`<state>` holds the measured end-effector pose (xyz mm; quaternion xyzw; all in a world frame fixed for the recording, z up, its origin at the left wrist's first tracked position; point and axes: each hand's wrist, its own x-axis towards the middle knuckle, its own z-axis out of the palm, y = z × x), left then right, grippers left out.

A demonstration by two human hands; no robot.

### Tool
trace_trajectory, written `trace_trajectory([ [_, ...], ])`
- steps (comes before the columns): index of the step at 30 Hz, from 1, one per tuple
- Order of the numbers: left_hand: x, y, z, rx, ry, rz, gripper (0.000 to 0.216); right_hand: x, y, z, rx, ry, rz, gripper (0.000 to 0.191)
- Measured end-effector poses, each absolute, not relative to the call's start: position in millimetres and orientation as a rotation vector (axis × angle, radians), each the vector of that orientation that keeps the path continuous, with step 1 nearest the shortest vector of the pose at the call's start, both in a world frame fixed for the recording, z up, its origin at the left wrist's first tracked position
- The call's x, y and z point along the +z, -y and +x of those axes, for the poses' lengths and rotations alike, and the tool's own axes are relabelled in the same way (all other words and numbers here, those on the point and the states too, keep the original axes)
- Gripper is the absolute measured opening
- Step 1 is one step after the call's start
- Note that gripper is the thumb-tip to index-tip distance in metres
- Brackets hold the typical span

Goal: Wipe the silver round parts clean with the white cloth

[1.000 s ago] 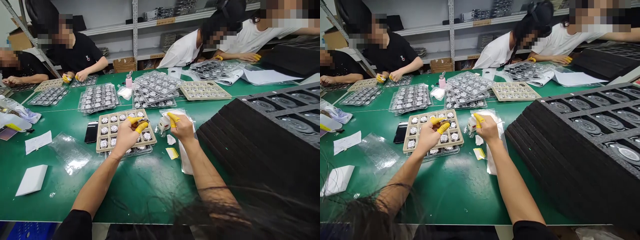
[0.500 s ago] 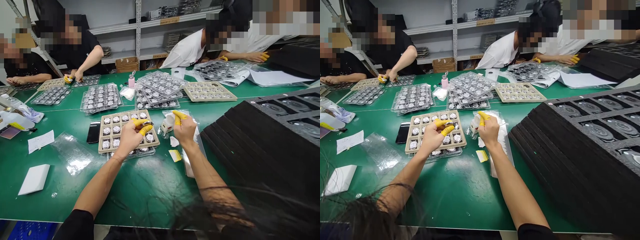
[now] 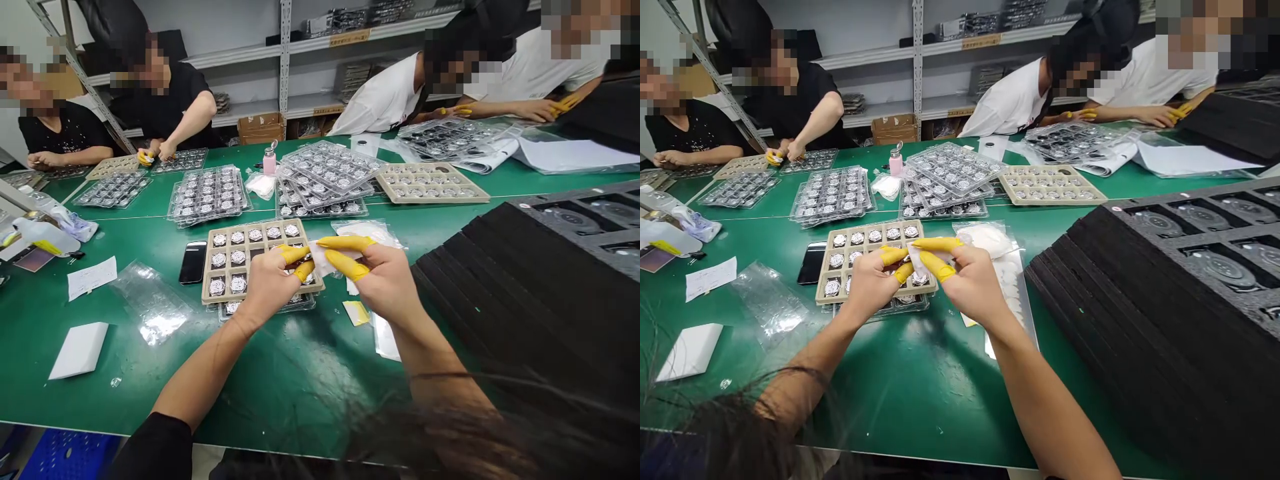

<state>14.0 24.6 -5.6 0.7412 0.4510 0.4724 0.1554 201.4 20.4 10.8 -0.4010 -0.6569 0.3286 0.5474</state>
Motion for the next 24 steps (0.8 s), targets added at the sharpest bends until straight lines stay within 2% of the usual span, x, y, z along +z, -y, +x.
trace_trajectory([
  [4, -1.9, -21.7, 14.4, 1.315, -1.244, 2.067, 0.024, 5.4, -26.0, 199.9, 0.224, 1.832, -0.776, 0.026],
  [8, -2.9, -21.5, 14.5, 1.322, -1.218, 1.969, 0.021, 1.0, -37.9, 207.9, -0.109, 1.88, -0.635, 0.043],
  [12, -4.1, -23.1, 12.2, 1.371, -1.213, 1.998, 0.02, -0.4, -38.9, 208.1, -0.21, 1.86, -0.659, 0.053],
  [17, -2.8, -21.9, 10.5, 1.312, -1.236, 2.188, 0.017, -3.7, -32.4, 195.4, -0.337, 1.9, -0.574, 0.052],
  [24, -5.1, -19.4, 17.0, 1.529, -1.181, 2.034, 0.02, -2.7, -37.7, 204.2, -0.453, 1.807, -0.673, 0.057],
])
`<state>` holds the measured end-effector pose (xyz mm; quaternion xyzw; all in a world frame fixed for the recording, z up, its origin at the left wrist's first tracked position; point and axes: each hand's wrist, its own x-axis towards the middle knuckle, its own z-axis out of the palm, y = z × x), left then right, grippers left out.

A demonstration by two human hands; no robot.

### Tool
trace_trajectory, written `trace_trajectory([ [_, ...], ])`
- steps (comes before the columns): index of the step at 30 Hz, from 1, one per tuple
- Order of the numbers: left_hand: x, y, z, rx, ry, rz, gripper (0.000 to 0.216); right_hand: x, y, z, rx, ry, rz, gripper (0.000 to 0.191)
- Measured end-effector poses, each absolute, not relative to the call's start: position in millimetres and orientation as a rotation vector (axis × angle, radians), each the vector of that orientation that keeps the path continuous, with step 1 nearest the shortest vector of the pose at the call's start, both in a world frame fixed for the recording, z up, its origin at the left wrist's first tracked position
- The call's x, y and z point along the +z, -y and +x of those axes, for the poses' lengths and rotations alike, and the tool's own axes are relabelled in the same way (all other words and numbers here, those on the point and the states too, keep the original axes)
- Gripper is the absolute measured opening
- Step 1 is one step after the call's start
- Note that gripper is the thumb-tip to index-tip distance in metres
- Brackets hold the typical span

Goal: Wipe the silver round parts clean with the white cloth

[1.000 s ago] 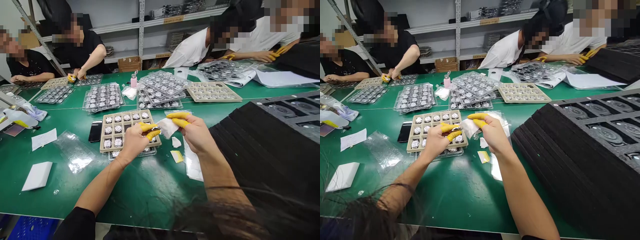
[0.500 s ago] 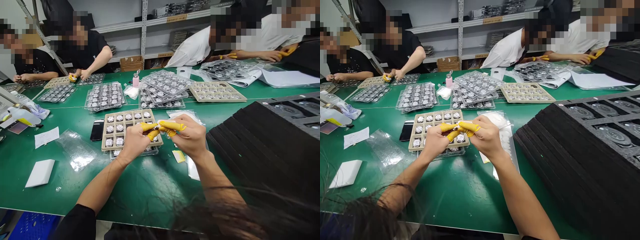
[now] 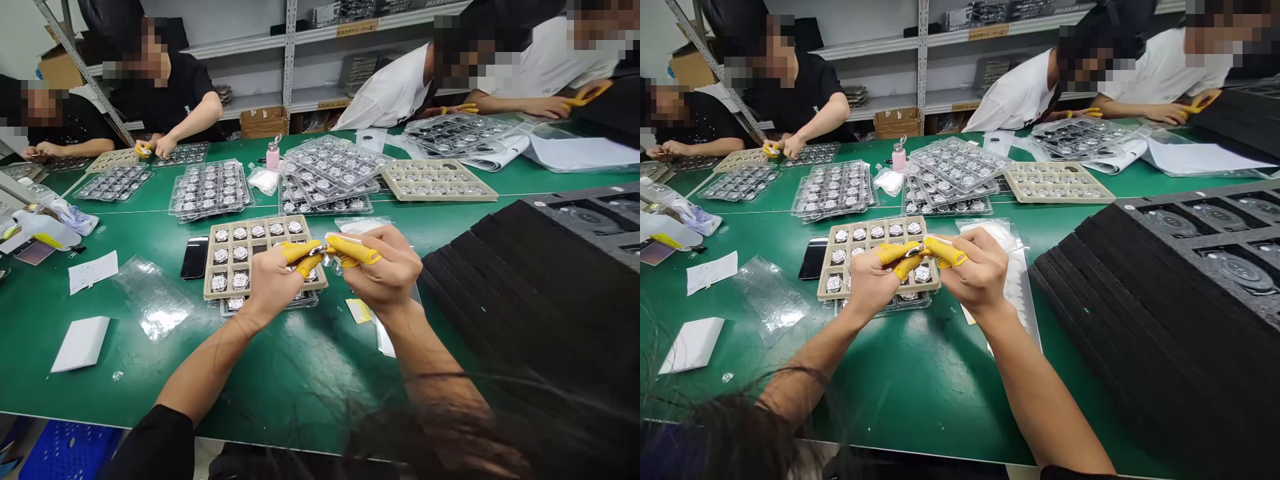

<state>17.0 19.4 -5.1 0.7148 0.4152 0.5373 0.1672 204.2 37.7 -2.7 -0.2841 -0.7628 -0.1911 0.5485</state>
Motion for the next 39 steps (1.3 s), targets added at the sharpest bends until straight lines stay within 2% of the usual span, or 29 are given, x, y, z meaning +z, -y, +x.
trace_trajectory([
  [9, 1.9, -15.9, 10.8, 1.331, -1.277, 2.185, 0.013, -6.0, -32.1, 193.9, -0.454, 1.883, -0.546, 0.05],
  [16, -3.1, -14.4, 18.6, 1.613, -1.174, 1.965, 0.017, -11.0, -41.3, 196.5, -0.306, 1.673, -0.762, 0.031],
  [20, -5.7, -18.2, 18.2, 1.656, -1.18, 1.899, 0.016, -12.0, -41.9, 201.3, -0.381, 1.772, -0.942, 0.027],
  [22, -5.2, -22.7, 17.0, 1.642, -1.151, 1.748, 0.017, -11.2, -42.7, 202.4, -0.231, 1.728, -1.025, 0.021],
  [25, -3.1, -29.8, 16.4, 1.582, -1.071, 1.498, 0.028, -10.5, -43.3, 197.6, 0.16, 1.498, -1.03, 0.01],
  [28, -2.4, -32.9, 18.8, 1.552, -0.973, 1.392, 0.036, -11.8, -40.3, 186.9, 0.348, 1.386, -0.939, 0.014],
  [31, -3.9, -31.1, 21.5, 1.479, -0.862, 1.43, 0.033, -14.5, -35.3, 178.6, 0.435, 1.392, -0.858, 0.015],
  [36, -6.7, -24.4, 17.1, 1.412, -1.121, 1.822, 0.018, -15.2, -30.9, 179.1, 0.283, 1.546, -0.802, 0.011],
  [39, -7.3, -22.3, 14.0, 1.465, -1.222, 1.985, 0.023, -11.0, -31.4, 183.4, 0.182, 1.6, -0.809, 0.01],
])
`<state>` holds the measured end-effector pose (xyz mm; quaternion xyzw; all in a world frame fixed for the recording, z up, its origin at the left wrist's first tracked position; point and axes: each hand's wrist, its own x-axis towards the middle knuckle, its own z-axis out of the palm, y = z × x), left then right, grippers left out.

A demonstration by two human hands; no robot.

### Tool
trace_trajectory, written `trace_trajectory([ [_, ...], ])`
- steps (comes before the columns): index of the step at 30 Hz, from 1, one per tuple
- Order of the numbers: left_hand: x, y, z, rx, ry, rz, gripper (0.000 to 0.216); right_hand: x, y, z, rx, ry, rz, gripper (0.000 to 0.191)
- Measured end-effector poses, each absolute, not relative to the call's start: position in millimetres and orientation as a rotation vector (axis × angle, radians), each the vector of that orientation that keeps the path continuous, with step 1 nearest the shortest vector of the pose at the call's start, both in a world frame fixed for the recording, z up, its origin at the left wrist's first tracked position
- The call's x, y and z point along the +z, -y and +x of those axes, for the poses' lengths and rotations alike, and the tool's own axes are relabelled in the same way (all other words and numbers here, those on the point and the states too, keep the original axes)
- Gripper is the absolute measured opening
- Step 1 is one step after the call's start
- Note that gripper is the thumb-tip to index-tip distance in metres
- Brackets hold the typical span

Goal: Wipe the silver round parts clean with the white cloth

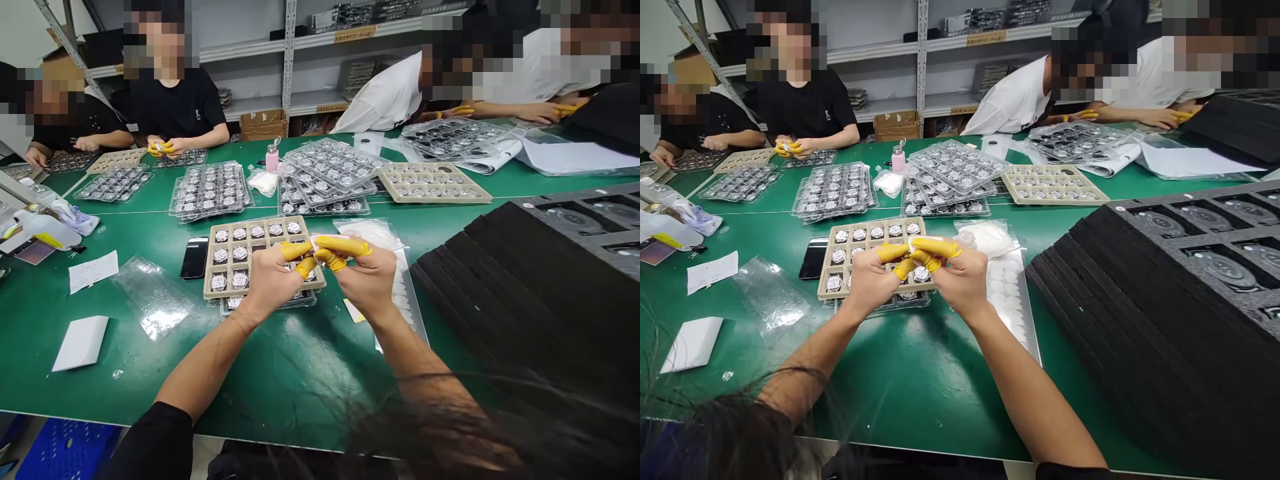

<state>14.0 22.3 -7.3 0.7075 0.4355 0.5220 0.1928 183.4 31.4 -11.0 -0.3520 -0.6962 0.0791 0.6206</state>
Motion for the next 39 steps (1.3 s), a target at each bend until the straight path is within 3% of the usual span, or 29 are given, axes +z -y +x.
trace_trajectory([
  [8, -5.3, -19.0, 11.6, 1.348, -1.355, 2.225, 0.017, -7.7, -32.3, 194.5, -0.038, 1.796, -0.632, 0.043],
  [15, -18.9, -20.4, 9.7, 1.323, -1.509, 2.47, 0.02, -15.1, -35.5, 193.2, -0.761, 1.804, -1.044, 0.024],
  [18, -16.6, -23.5, 10.2, 1.463, -1.438, 2.403, 0.025, -15.6, -40.7, 197.6, -0.517, 1.714, -1.243, 0.016],
  [21, -8.0, -26.7, 11.4, 1.618, -1.28, 2.159, 0.021, -12.6, -44.5, 201.4, 0.019, 1.54, -1.068, 0.011],
  [23, -3.9, -27.7, 12.7, 1.646, -1.193, 1.976, 0.018, -9.3, -42.6, 199.7, 0.18, 1.478, -0.894, 0.011],
  [30, -4.4, -20.4, 14.2, 1.459, -1.206, 1.96, 0.026, -5.0, -25.3, 189.7, -0.097, 1.788, -0.668, 0.045],
  [34, -5.5, -18.3, 14.7, 1.489, -1.226, 1.992, 0.025, -5.4, -26.9, 195.5, -0.428, 1.831, -0.681, 0.048],
  [39, -11.1, -19.7, 19.2, 1.545, -1.187, 1.885, 0.021, -1.9, -29.6, 199.1, -0.414, 1.773, -0.738, 0.046],
])
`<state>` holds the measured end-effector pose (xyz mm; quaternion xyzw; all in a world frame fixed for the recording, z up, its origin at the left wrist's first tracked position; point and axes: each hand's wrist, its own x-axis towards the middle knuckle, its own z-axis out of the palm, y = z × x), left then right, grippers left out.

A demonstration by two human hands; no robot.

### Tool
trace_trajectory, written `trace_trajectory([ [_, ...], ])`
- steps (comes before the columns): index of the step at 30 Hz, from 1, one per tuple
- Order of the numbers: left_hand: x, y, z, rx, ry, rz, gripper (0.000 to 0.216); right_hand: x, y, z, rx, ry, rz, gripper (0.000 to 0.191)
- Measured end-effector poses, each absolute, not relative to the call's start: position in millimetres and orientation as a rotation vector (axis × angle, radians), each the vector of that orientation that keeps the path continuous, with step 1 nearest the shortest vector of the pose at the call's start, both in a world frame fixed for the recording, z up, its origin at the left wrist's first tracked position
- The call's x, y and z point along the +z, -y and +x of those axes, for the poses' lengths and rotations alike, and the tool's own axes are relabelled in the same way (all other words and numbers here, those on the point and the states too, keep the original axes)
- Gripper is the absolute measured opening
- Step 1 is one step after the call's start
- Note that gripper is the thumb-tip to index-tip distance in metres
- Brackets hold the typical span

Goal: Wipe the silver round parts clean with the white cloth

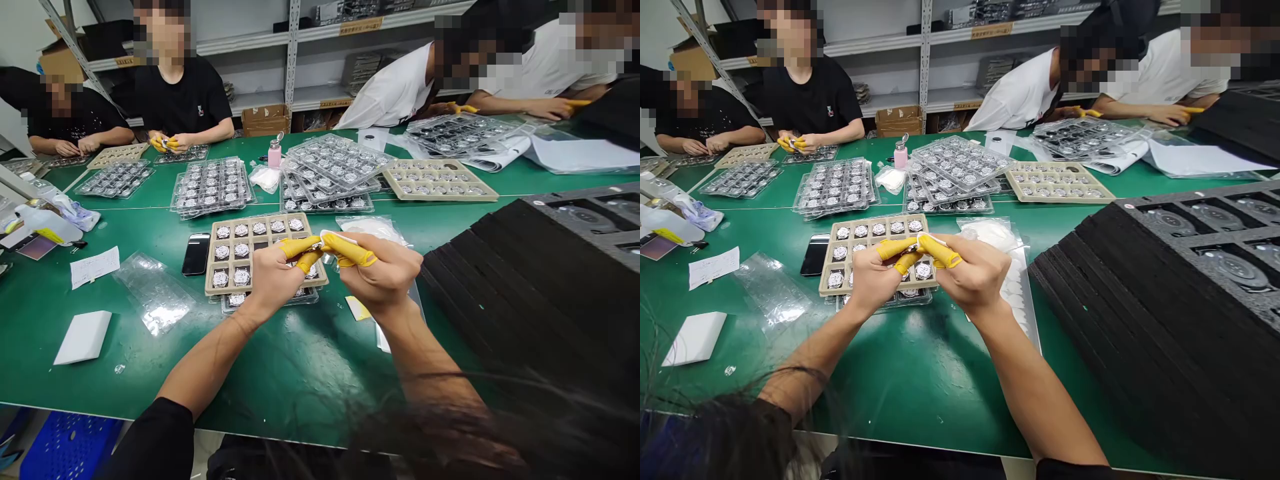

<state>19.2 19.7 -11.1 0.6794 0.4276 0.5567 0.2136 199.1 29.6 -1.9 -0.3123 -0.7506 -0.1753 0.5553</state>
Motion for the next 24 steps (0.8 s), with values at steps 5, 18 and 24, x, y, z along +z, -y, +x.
trace_trajectory([
  [5, -8.0, -19.9, 20.0, 1.634, -1.121, 1.79, 0.02, -2.6, -31.5, 195.6, -0.332, 1.718, -0.836, 0.037],
  [18, -20.5, -24.7, 23.3, 1.625, -1.061, 1.647, 0.02, -6.5, -31.3, 195.1, -0.442, 1.77, -1.021, 0.03],
  [24, -14.6, -35.8, 27.5, 1.552, -0.91, 1.189, 0.037, -5.6, -33.1, 191.8, 0.085, 1.567, -1.088, 0.025],
])
